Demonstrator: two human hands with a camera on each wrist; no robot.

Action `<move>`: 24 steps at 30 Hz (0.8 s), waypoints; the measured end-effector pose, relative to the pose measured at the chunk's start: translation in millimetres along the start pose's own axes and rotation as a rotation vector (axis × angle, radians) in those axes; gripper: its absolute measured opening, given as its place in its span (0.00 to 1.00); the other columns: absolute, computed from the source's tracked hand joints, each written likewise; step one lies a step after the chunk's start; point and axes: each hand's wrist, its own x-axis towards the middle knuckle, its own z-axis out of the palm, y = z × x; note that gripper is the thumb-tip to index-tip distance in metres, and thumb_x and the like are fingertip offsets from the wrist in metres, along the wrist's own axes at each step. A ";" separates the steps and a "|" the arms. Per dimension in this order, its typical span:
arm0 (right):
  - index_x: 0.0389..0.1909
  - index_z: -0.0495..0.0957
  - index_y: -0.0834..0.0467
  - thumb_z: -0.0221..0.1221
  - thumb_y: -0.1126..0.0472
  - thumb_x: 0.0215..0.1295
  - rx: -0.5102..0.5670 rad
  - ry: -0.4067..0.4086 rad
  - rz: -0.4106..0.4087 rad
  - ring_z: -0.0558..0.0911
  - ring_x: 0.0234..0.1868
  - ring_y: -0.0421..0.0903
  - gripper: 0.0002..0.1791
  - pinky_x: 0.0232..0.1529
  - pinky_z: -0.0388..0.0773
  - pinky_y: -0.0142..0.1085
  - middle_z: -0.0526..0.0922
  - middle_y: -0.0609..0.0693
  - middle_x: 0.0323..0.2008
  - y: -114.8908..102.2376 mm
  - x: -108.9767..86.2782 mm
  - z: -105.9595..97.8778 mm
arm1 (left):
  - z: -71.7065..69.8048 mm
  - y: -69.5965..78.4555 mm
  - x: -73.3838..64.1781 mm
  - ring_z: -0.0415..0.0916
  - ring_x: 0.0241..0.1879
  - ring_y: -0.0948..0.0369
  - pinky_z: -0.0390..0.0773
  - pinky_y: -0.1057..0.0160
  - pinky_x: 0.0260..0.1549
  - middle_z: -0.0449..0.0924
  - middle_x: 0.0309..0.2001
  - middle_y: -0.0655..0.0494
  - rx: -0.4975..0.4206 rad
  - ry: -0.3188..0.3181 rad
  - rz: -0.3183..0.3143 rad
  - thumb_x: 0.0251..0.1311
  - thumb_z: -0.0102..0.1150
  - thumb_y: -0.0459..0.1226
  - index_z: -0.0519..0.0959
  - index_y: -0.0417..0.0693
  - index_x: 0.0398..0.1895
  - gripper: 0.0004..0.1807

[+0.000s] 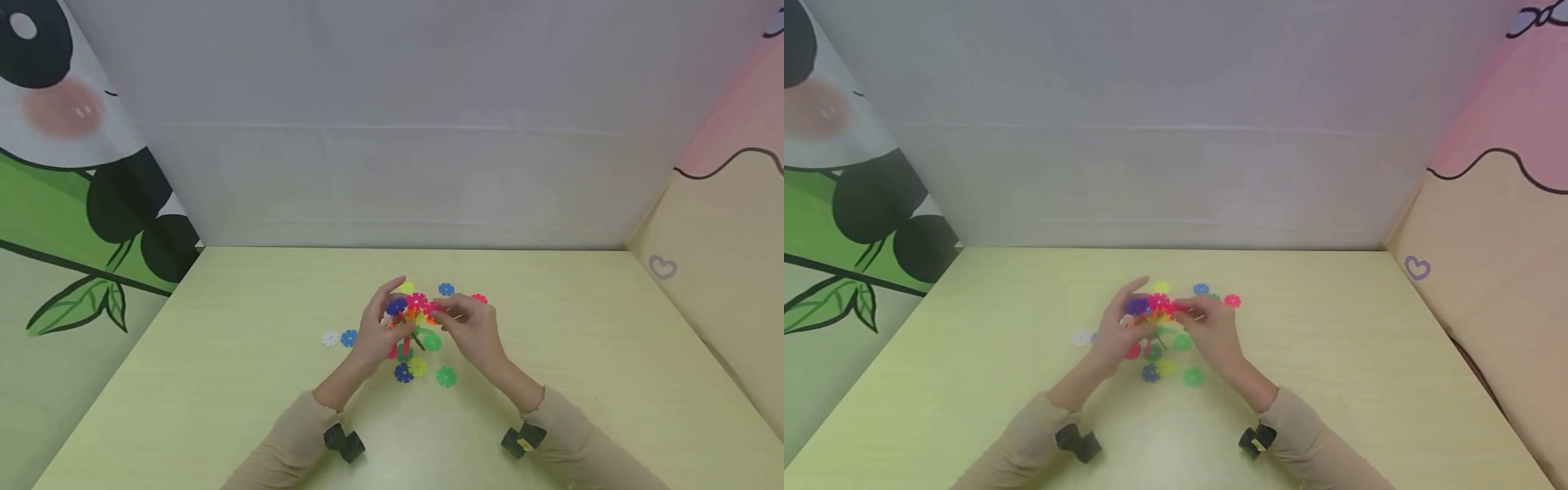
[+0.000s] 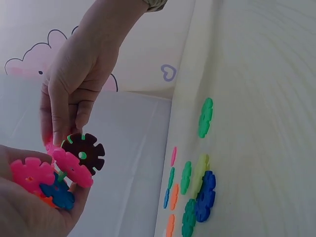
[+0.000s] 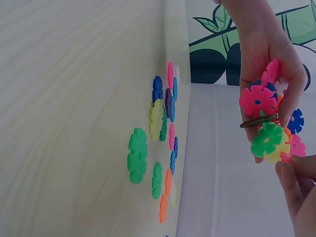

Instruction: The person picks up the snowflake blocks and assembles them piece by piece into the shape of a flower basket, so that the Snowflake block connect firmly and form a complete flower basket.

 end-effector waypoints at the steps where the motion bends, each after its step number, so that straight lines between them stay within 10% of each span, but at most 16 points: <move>1: 0.37 0.83 0.68 0.66 0.75 0.53 -0.001 -0.003 0.004 0.83 0.27 0.54 0.09 0.28 0.81 0.33 0.85 0.55 0.30 0.4 -0.2 -0.1 | 0.7 -0.8 -0.6 0.62 0.61 0.47 0.50 0.29 0.58 0.72 0.51 0.43 -0.001 0.005 -0.001 0.53 0.57 0.21 0.63 0.45 0.67 0.36; 11: 0.35 0.83 0.69 0.66 0.75 0.52 -0.093 -0.065 -0.016 0.85 0.28 0.49 0.08 0.30 0.81 0.33 0.85 0.58 0.33 2.4 2.7 -4.4 | 5.5 -5.9 -0.8 0.58 0.64 0.45 0.47 0.29 0.58 0.69 0.58 0.43 -0.019 -0.010 -0.050 0.53 0.58 0.22 0.64 0.43 0.67 0.35; 18: 0.38 0.81 0.69 0.65 0.73 0.55 -0.024 -0.033 0.133 0.84 0.27 0.56 0.09 0.29 0.82 0.38 0.84 0.59 0.32 7.3 13.0 -16.9 | -4.4 -7.0 6.8 0.41 0.71 0.47 0.51 0.32 0.59 0.46 0.73 0.50 0.023 -0.319 -0.073 0.62 0.57 0.37 0.54 0.53 0.74 0.38; 24: 0.34 0.81 0.70 0.65 0.71 0.57 0.005 -0.095 0.204 0.84 0.28 0.58 0.06 0.31 0.82 0.43 0.84 0.60 0.29 17.8 11.9 -16.5 | -11.3 -13.6 3.1 0.58 0.64 0.46 0.70 0.44 0.53 0.51 0.71 0.46 0.118 -0.423 -0.050 0.64 0.57 0.36 0.54 0.50 0.73 0.36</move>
